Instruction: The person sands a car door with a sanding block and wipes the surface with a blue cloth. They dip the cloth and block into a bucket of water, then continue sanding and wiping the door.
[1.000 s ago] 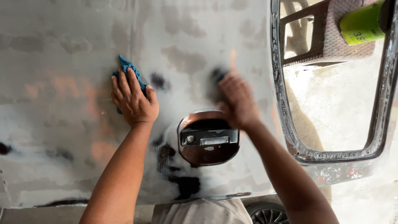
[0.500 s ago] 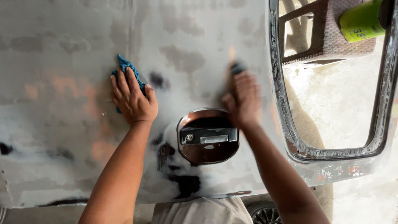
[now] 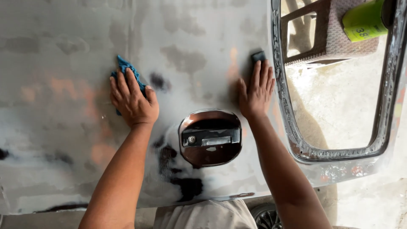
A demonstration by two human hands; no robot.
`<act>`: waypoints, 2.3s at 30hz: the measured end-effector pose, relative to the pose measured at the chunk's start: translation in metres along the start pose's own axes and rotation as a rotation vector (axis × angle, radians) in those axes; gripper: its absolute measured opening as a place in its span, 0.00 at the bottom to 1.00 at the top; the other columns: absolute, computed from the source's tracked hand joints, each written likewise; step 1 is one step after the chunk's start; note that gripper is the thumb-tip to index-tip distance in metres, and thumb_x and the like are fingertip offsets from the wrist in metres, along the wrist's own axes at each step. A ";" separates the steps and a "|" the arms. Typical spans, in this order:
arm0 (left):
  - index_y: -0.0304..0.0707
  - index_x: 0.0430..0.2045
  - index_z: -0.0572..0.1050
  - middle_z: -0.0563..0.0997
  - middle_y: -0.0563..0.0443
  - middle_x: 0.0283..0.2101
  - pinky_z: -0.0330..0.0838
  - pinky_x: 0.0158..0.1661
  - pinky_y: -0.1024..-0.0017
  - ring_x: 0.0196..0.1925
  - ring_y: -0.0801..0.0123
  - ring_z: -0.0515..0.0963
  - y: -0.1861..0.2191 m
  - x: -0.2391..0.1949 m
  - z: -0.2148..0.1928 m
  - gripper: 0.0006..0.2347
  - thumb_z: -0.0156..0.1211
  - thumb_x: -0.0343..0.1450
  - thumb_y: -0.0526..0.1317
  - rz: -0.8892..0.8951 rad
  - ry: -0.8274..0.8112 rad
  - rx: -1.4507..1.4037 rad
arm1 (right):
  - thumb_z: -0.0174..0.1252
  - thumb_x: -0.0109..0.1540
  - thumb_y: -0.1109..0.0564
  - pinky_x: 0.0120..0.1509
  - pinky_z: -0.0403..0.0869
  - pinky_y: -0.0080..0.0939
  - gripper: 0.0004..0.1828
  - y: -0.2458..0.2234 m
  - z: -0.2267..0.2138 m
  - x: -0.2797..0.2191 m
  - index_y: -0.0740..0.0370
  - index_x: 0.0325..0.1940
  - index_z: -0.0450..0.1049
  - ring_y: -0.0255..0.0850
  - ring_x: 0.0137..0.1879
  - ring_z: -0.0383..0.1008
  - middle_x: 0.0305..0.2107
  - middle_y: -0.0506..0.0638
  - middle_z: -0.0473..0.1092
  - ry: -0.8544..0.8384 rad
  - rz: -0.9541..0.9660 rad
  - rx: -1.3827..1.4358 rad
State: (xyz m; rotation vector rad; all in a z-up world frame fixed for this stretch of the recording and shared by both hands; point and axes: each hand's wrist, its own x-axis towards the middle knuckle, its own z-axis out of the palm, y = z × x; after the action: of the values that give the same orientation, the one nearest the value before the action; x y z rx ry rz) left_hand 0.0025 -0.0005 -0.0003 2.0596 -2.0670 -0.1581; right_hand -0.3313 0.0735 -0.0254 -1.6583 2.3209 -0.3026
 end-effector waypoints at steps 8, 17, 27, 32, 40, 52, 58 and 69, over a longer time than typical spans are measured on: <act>0.35 0.72 0.62 0.60 0.35 0.75 0.50 0.69 0.40 0.76 0.36 0.55 0.001 0.003 0.003 0.30 0.54 0.74 0.47 0.011 0.024 -0.008 | 0.50 0.66 0.31 0.80 0.35 0.59 0.42 -0.097 -0.035 -0.009 0.47 0.79 0.48 0.54 0.81 0.34 0.77 0.54 0.41 -0.547 -0.648 0.027; 0.33 0.72 0.62 0.60 0.35 0.74 0.50 0.69 0.40 0.76 0.37 0.56 0.000 0.002 0.004 0.30 0.53 0.74 0.47 0.005 0.026 0.008 | 0.50 0.70 0.36 0.83 0.40 0.62 0.45 -0.076 0.023 0.044 0.60 0.83 0.45 0.58 0.83 0.40 0.78 0.61 0.43 0.003 -0.171 -0.050; 0.33 0.71 0.63 0.60 0.35 0.74 0.50 0.69 0.41 0.76 0.37 0.56 0.001 0.003 0.002 0.29 0.53 0.74 0.48 -0.003 0.043 -0.004 | 0.49 0.72 0.38 0.85 0.40 0.59 0.42 -0.026 0.009 0.085 0.59 0.83 0.47 0.55 0.84 0.39 0.79 0.59 0.45 0.007 -0.049 0.056; 0.33 0.71 0.63 0.60 0.34 0.74 0.51 0.69 0.41 0.76 0.37 0.57 0.002 0.000 0.001 0.29 0.53 0.74 0.48 0.001 0.047 -0.018 | 0.51 0.69 0.36 0.82 0.38 0.61 0.45 -0.086 0.014 0.074 0.61 0.81 0.45 0.58 0.82 0.37 0.78 0.61 0.42 -0.008 -0.121 -0.009; 0.33 0.71 0.63 0.60 0.34 0.74 0.51 0.69 0.41 0.75 0.37 0.57 0.004 0.003 -0.005 0.29 0.52 0.73 0.47 -0.011 0.043 -0.022 | 0.54 0.65 0.39 0.85 0.38 0.57 0.47 -0.072 0.026 0.096 0.56 0.84 0.47 0.54 0.85 0.39 0.80 0.55 0.44 -0.259 -0.725 -0.155; 0.35 0.71 0.62 0.60 0.36 0.75 0.50 0.69 0.40 0.76 0.39 0.56 0.007 0.003 -0.003 0.30 0.51 0.73 0.48 -0.014 0.025 -0.024 | 0.45 0.68 0.37 0.83 0.33 0.54 0.36 -0.151 -0.018 0.103 0.41 0.78 0.45 0.45 0.82 0.32 0.77 0.45 0.40 -0.678 -0.804 -0.149; 0.37 0.72 0.61 0.59 0.37 0.75 0.50 0.69 0.40 0.76 0.40 0.56 0.007 0.000 -0.001 0.30 0.50 0.73 0.49 -0.034 -0.009 -0.032 | 0.48 0.74 0.41 0.85 0.38 0.61 0.38 -0.130 0.021 0.166 0.55 0.83 0.46 0.52 0.85 0.38 0.80 0.55 0.44 -0.009 -0.070 0.044; 0.37 0.72 0.60 0.59 0.37 0.75 0.48 0.70 0.40 0.76 0.40 0.55 0.006 0.002 -0.005 0.30 0.49 0.73 0.50 -0.049 -0.027 -0.031 | 0.43 0.75 0.38 0.86 0.37 0.58 0.36 -0.187 0.011 0.198 0.53 0.83 0.49 0.50 0.85 0.38 0.79 0.51 0.45 -0.204 -0.379 -0.016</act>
State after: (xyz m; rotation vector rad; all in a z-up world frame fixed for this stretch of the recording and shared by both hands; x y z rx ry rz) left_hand -0.0021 -0.0023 0.0061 2.1023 -2.0167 -0.2258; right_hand -0.2221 -0.1747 0.0047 -2.0289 1.8619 -0.1778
